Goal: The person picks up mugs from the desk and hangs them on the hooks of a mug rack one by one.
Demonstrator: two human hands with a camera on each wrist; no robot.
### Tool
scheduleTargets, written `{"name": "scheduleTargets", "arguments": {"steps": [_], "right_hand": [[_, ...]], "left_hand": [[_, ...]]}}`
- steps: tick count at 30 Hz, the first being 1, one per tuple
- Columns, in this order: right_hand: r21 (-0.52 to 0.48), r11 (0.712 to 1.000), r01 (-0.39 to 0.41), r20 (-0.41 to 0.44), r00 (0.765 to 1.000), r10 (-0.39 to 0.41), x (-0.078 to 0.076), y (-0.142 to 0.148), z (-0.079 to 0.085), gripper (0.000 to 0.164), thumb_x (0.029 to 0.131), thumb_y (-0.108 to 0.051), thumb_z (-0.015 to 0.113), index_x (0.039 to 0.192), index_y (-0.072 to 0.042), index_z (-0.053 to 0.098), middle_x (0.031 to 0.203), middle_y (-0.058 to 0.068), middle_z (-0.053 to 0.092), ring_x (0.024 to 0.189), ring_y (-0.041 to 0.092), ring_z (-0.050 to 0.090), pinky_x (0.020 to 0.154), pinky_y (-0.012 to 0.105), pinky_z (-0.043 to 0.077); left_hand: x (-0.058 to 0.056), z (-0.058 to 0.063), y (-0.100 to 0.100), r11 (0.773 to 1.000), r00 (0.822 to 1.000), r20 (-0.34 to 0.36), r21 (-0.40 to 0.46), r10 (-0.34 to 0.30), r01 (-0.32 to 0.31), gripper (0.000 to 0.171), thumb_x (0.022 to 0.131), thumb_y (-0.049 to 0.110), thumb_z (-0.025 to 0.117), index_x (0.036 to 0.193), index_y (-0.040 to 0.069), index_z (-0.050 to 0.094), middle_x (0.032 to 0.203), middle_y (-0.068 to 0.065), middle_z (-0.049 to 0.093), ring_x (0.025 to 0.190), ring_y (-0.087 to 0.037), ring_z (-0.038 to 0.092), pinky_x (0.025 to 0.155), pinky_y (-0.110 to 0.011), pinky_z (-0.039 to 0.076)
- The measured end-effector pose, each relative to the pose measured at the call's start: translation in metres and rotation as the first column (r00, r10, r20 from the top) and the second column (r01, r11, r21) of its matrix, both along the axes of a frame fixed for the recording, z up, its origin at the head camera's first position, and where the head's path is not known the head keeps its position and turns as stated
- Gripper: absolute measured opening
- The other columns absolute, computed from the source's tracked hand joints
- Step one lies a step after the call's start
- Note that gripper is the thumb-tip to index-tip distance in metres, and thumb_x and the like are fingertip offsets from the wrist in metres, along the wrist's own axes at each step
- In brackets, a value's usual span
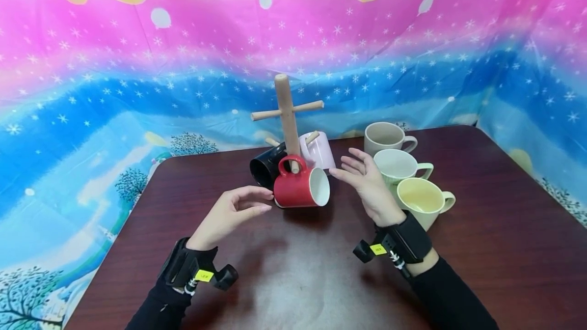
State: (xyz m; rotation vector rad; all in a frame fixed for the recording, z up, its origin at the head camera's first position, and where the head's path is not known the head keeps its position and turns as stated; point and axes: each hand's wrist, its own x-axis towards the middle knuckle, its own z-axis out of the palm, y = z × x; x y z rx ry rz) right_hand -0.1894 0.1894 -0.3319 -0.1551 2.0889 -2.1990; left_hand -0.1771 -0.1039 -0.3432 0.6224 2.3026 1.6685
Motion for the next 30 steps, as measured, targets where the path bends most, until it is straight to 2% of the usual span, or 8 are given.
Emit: {"name": "scheduleTargets", "arguments": {"steps": [5,9,11,14,18,20,26,30], "right_hand": [[0.198,0.98,-0.015,-0.146,0.988,0.045,0.008,0.009,0.012,0.065,0.09,-0.021,0.059,0.142,-0.009,0.023,0.136,0.01,0.042,0.123,0.014,0.045,0.088,0.01,0.042],[0.454,0.891,0.009,-0.29,0.947,0.139,0.014,0.016,0.019,0.053,0.086,-0.021,0.064,0.133,-0.011,0.041,0.117,0.004,0.059,0.105,0.0,0.055,0.087,0.011,0.043],[0.579,0.812,0.075,-0.393,0.898,0.198,0.016,0.019,0.021,0.046,0.082,-0.022,0.069,0.124,-0.013,0.052,0.107,0.0,0.065,0.097,-0.002,0.058,0.085,0.011,0.043],[0.689,0.69,0.222,-0.553,0.776,0.303,0.019,0.022,0.02,0.04,0.075,-0.02,0.076,0.113,-0.016,0.062,0.096,-0.006,0.068,0.09,0.0,0.06,0.081,0.011,0.042],[0.741,0.601,0.299,-0.619,0.65,0.441,0.023,0.022,0.018,0.04,0.069,-0.016,0.079,0.106,-0.016,0.066,0.095,-0.008,0.068,0.086,0.004,0.061,0.076,0.017,0.047],[0.778,0.562,0.282,-0.587,0.645,0.489,0.023,0.021,0.017,0.038,0.069,-0.017,0.079,0.105,-0.016,0.067,0.096,-0.008,0.068,0.084,0.004,0.061,0.073,0.021,0.05],[0.866,0.449,0.22,-0.457,0.715,0.529,0.022,0.02,0.014,0.034,0.073,-0.025,0.077,0.104,-0.016,0.067,0.096,-0.005,0.067,0.083,0.005,0.061,0.072,0.027,0.052],[0.88,0.426,0.212,-0.433,0.727,0.533,0.02,0.026,0.017,0.035,0.073,-0.026,0.076,0.105,-0.014,0.067,0.099,-0.004,0.068,0.085,0.007,0.062,0.073,0.027,0.052]], "left_hand": [[-0.001,0.002,-0.004,0.999,0.999,-0.036,-0.029,0.028,-0.029,0.038,0.085,0.027,0.066,0.118,0.009,0.06,0.115,-0.011,0.063,0.097,-0.015,0.065,0.083,-0.027,0.052],[-0.001,0.003,-0.007,0.994,0.994,-0.097,-0.086,0.057,-0.065,0.033,0.084,0.029,0.066,0.112,0.013,0.064,0.105,-0.003,0.067,0.092,-0.011,0.065,0.079,-0.024,0.052],[-0.001,0.004,-0.009,0.987,0.987,-0.144,-0.134,0.066,-0.086,0.03,0.084,0.03,0.066,0.11,0.015,0.065,0.1,0.0,0.068,0.089,-0.01,0.065,0.077,-0.024,0.052],[0.0,0.006,-0.014,0.959,0.969,-0.238,-0.255,0.067,-0.128,0.026,0.083,0.03,0.067,0.107,0.018,0.065,0.094,0.004,0.068,0.084,-0.007,0.064,0.075,-0.023,0.051],[0.004,0.008,-0.02,0.876,0.93,-0.361,-0.425,0.068,-0.228,0.025,0.081,0.03,0.069,0.103,0.018,0.066,0.089,0.006,0.068,0.078,-0.005,0.063,0.073,-0.024,0.051],[0.005,0.008,-0.022,0.835,0.915,-0.398,-0.478,0.071,-0.273,0.025,0.08,0.031,0.07,0.101,0.018,0.066,0.086,0.007,0.068,0.076,-0.005,0.063,0.071,-0.025,0.051],[0.004,0.009,-0.022,0.774,0.895,-0.442,-0.548,0.054,-0.317,0.026,0.079,0.033,0.07,0.098,0.016,0.067,0.082,0.007,0.068,0.071,-0.004,0.06,0.066,-0.024,0.048],[0.003,0.009,-0.021,0.739,0.892,-0.447,-0.58,0.064,-0.343,0.027,0.079,0.034,0.071,0.097,0.015,0.067,0.079,0.006,0.067,0.067,-0.004,0.057,0.062,-0.023,0.046]]}}
